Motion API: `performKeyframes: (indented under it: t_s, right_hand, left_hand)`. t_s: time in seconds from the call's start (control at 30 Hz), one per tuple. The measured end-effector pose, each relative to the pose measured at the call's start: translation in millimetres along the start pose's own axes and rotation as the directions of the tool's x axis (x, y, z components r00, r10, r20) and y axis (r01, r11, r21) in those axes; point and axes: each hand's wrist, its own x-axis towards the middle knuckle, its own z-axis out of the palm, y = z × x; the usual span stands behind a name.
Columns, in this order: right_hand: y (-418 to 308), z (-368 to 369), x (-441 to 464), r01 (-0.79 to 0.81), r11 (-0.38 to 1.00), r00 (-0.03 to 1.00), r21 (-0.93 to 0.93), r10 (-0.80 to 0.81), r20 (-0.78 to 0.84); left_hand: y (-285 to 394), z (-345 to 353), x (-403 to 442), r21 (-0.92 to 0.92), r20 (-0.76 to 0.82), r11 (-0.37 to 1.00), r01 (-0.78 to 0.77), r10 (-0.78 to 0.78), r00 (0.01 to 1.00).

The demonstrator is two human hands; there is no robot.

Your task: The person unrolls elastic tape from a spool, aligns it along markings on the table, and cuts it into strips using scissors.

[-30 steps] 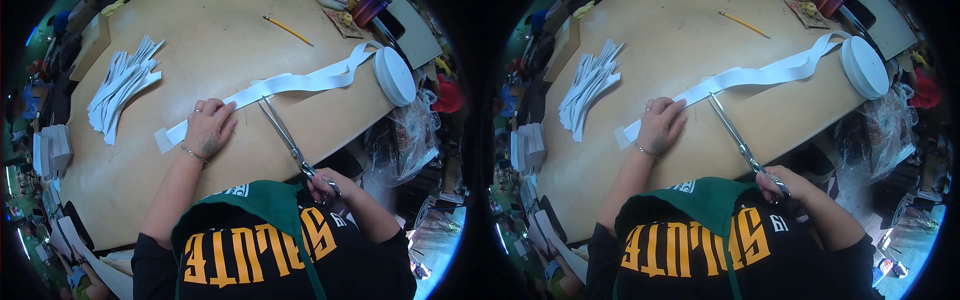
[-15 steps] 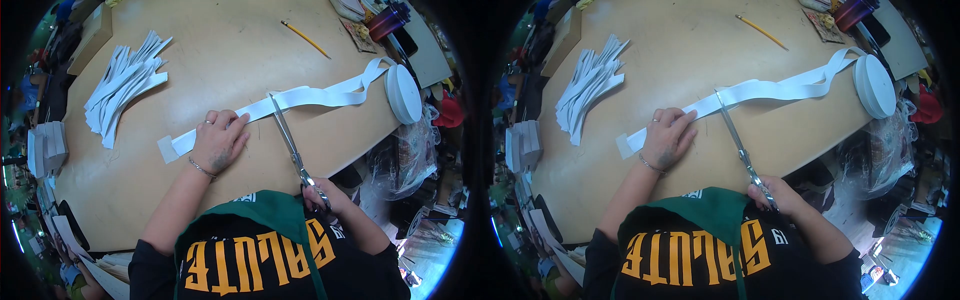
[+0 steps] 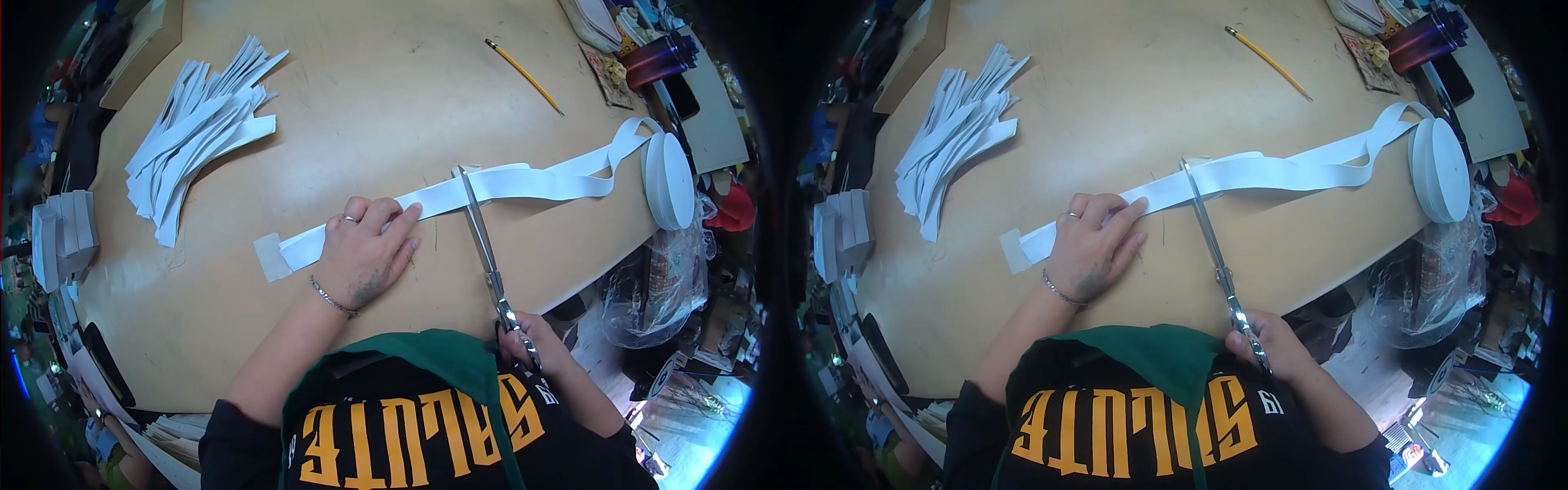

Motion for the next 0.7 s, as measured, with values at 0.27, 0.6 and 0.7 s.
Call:
performKeyframes:
  t_s: [0.27,0.6,0.7]
  right_hand:
    - [-5.7,7.0,1.2,0.018,0.998,0.997,-0.067,-0.023,-0.071]
    - [-2.6,9.8,3.9,-0.033,0.998,0.993,-0.052,0.027,-0.111]
    - [1.2,10.1,4.4,-0.052,0.999,0.992,0.006,0.052,-0.112]
  left_hand:
    - [0.0,0.0,0.8,0.004,-0.004,1.0,-0.009,0.009,1.0]
    - [-0.3,-0.4,1.0,0.016,0.014,1.0,-0.014,0.013,1.0]
    - [-0.7,0.0,1.0,0.016,0.014,1.0,-0.015,0.015,1.0]
